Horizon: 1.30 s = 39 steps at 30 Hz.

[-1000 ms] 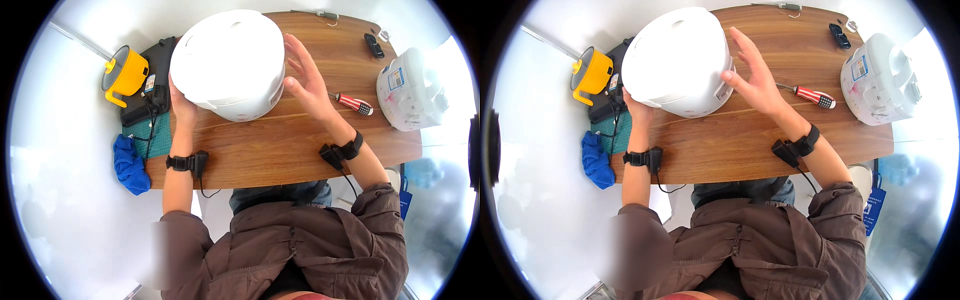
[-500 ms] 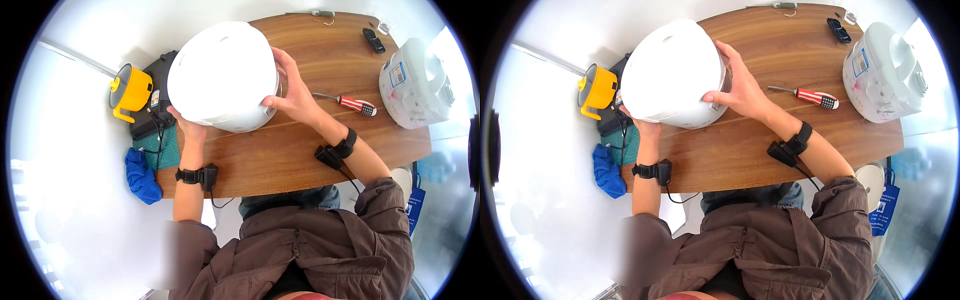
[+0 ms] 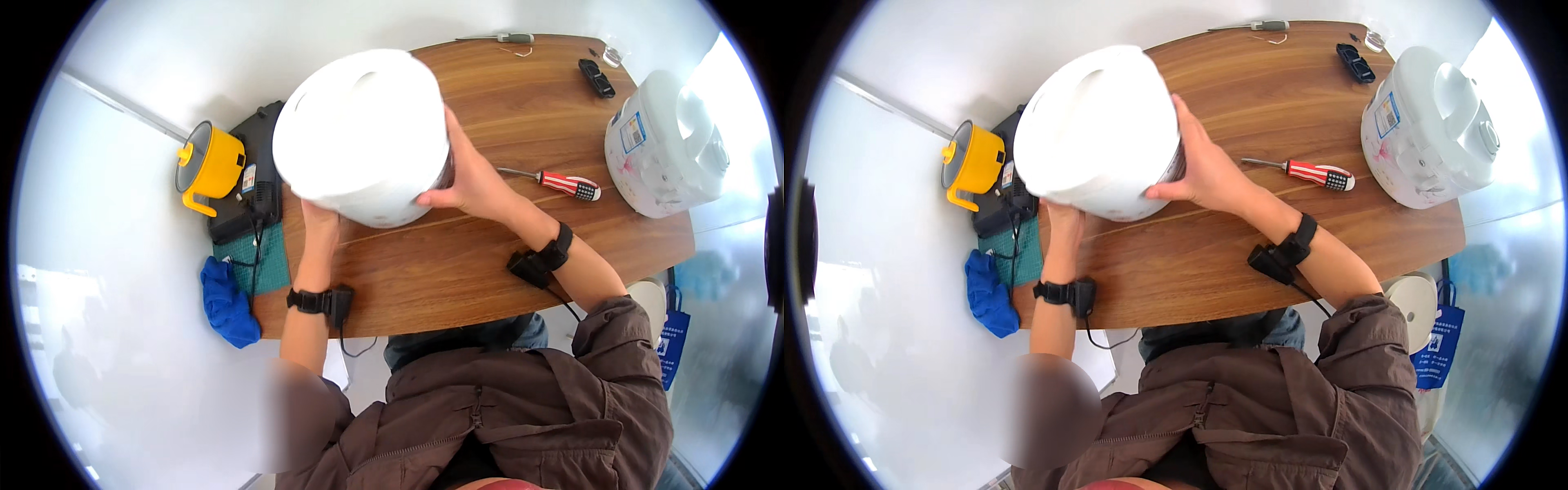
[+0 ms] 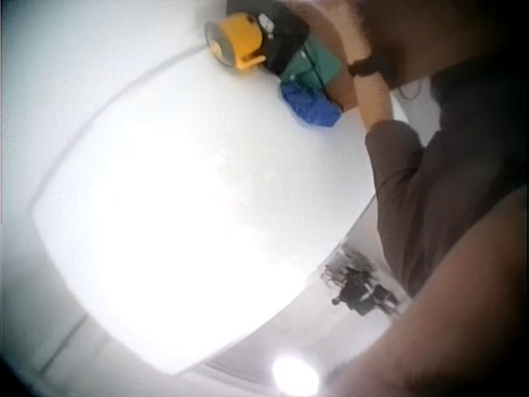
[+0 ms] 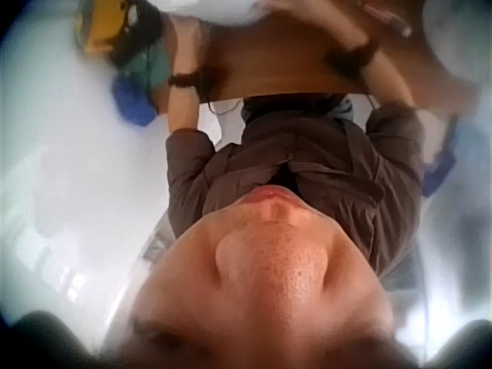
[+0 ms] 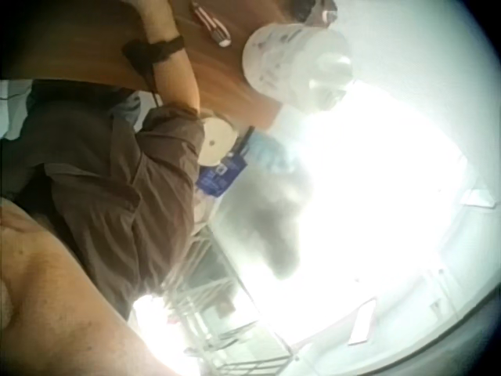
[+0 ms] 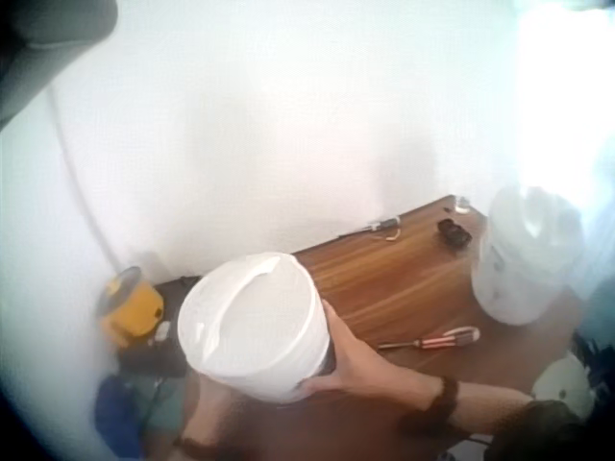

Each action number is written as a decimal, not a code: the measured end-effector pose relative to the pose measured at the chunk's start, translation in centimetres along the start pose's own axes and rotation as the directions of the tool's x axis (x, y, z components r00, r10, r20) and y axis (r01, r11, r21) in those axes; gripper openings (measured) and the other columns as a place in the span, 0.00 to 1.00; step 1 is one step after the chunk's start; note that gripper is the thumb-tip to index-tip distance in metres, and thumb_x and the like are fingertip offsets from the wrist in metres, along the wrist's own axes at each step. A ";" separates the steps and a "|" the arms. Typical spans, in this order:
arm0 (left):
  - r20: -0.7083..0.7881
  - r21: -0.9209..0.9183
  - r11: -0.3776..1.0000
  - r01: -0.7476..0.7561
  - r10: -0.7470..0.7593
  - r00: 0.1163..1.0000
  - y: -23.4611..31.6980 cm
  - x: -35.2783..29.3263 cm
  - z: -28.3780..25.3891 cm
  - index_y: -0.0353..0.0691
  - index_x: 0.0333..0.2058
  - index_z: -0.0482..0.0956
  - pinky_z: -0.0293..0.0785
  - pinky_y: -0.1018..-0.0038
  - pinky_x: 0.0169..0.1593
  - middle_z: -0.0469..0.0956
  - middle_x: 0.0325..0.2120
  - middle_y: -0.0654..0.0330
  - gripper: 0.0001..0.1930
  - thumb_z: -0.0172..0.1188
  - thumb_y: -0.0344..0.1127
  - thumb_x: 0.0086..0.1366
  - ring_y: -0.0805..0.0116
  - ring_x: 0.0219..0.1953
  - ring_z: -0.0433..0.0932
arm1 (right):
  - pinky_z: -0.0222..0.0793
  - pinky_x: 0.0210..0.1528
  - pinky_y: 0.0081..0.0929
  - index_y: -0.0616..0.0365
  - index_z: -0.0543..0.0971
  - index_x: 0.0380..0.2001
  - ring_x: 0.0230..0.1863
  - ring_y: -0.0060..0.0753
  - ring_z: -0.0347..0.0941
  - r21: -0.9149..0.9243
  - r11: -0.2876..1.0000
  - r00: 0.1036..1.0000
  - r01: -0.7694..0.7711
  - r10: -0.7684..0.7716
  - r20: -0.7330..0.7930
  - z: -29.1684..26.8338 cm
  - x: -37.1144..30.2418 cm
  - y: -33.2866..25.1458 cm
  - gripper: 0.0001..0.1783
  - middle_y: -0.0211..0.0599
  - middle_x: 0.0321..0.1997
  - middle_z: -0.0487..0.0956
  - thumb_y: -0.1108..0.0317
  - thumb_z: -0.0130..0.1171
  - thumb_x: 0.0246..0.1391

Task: The person disassembles two white rice cookers on a wooden table. They use a screwdriver to remove a small cap from the lid of the first cooker, then open the lid to reveal the inner pot. They repeat the process with a second cooker, removing the cap and opening the lid.

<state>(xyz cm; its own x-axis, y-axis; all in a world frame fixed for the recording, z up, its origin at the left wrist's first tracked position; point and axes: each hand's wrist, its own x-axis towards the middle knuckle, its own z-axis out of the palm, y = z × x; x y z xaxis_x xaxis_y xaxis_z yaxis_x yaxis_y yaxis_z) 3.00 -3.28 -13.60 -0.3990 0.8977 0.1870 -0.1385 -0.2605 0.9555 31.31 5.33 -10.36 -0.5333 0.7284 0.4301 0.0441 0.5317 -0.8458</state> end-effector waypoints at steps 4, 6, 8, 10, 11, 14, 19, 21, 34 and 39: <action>0.037 0.390 0.916 -0.097 0.090 0.995 1.7 4.1 4.3 0.43 0.74 0.51 0.69 0.59 0.69 0.59 0.73 0.56 0.58 0.49 0.81 0.57 0.59 0.71 0.64 | 0.54 0.78 0.51 0.63 0.42 0.77 0.78 0.55 0.52 0.086 0.996 0.997 -0.015 0.021 -0.074 -2.2 1.4 -1.4 0.81 0.61 0.77 0.57 0.43 0.84 0.30; 0.031 0.243 0.969 -0.046 0.040 0.999 2.6 6.6 5.6 0.43 0.74 0.50 0.65 0.60 0.70 0.60 0.72 0.56 0.52 0.44 0.77 0.64 0.60 0.71 0.62 | 0.55 0.78 0.50 0.64 0.43 0.77 0.77 0.55 0.55 0.168 0.984 0.993 -0.061 0.077 -0.092 -3.3 2.3 -2.9 0.80 0.59 0.76 0.59 0.44 0.84 0.31; -0.007 0.073 0.994 0.085 -0.085 0.996 3.4 8.7 6.6 0.43 0.74 0.48 0.62 0.62 0.71 0.60 0.71 0.56 0.46 0.39 0.72 0.72 0.61 0.72 0.59 | 0.58 0.77 0.49 0.65 0.45 0.76 0.75 0.55 0.61 0.169 0.985 0.989 -0.040 0.063 -0.134 -4.5 3.1 -2.9 0.77 0.57 0.74 0.63 0.46 0.84 0.33; 0.181 0.173 0.974 -0.147 0.115 0.977 3.2 11.5 7.9 0.43 0.74 0.49 0.60 0.62 0.71 0.63 0.67 0.56 0.42 0.36 0.70 0.76 0.61 0.71 0.60 | 0.62 0.74 0.49 0.65 0.50 0.75 0.72 0.54 0.64 0.140 0.990 0.987 0.034 -0.011 -0.161 -6.3 4.6 -1.4 0.72 0.56 0.70 0.69 0.46 0.83 0.36; 0.293 0.217 0.924 -0.316 0.247 0.924 3.0 12.2 8.4 0.43 0.74 0.49 0.60 0.62 0.71 0.66 0.64 0.56 0.42 0.36 0.70 0.76 0.61 0.69 0.62 | 0.64 0.73 0.48 0.65 0.52 0.75 0.71 0.53 0.67 0.118 0.993 0.988 0.020 -0.001 -0.154 -7.0 5.2 -1.3 0.70 0.56 0.68 0.71 0.46 0.83 0.38; 0.290 0.257 0.959 -0.115 0.037 0.956 6.9 14.4 12.8 0.35 0.68 0.62 0.60 0.60 0.68 0.67 0.61 0.45 0.39 0.46 0.65 0.76 0.54 0.65 0.64 | 0.68 0.68 0.42 0.64 0.55 0.75 0.69 0.49 0.69 0.058 0.998 0.965 -0.036 0.050 -0.257 -9.3 6.4 0.4 0.62 0.56 0.64 0.75 0.47 0.80 0.47; 0.397 0.456 0.759 -0.465 0.295 0.869 5.9 18.9 14.7 0.32 0.62 0.70 0.61 0.59 0.67 0.69 0.56 0.37 0.35 0.39 0.62 0.78 0.45 0.59 0.66 | 0.75 0.57 0.34 0.63 0.58 0.73 0.57 0.39 0.77 0.075 0.993 0.925 -0.093 0.114 -0.362 -11.0 8.4 0.6 0.54 0.49 0.57 0.79 0.59 0.79 0.50; 0.332 0.488 0.713 -0.504 0.383 0.862 4.4 18.4 16.8 0.27 0.64 0.67 0.60 0.57 0.66 0.68 0.54 0.31 0.36 0.37 0.60 0.79 0.37 0.58 0.65 | 0.75 0.59 0.35 0.63 0.59 0.73 0.58 0.40 0.77 0.080 0.990 0.931 -0.119 0.139 -0.337 -12.1 8.5 1.3 0.53 0.49 0.57 0.79 0.60 0.78 0.50; 0.037 0.196 0.905 -0.378 0.378 0.925 -1.5 17.1 14.5 0.21 0.70 0.52 0.55 0.56 0.71 0.58 0.62 0.37 0.39 0.42 0.55 0.78 0.41 0.65 0.59 | 0.59 0.73 0.42 0.58 0.42 0.77 0.74 0.46 0.59 0.103 0.974 0.927 -0.202 0.224 -0.300 -5.4 9.3 4.7 0.69 0.48 0.74 0.60 0.62 0.82 0.45; 0.090 0.240 0.866 -0.438 0.430 0.899 -2.7 17.8 11.1 0.25 0.70 0.54 0.56 0.58 0.71 0.58 0.63 0.39 0.35 0.41 0.52 0.79 0.43 0.64 0.62 | 0.55 0.75 0.44 0.56 0.37 0.78 0.77 0.47 0.54 0.069 0.970 0.909 -0.231 0.241 -0.341 -1.9 9.5 5.3 0.71 0.48 0.78 0.51 0.69 0.81 0.45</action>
<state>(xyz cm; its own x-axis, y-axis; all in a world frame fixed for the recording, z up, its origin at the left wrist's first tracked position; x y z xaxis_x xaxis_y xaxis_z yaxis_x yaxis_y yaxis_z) 6.35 17.37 -10.34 -0.3364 0.7267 0.5989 0.2727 -0.5336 0.8006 28.04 15.89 -10.16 -0.1859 0.9373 0.2949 0.1076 0.3177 -0.9421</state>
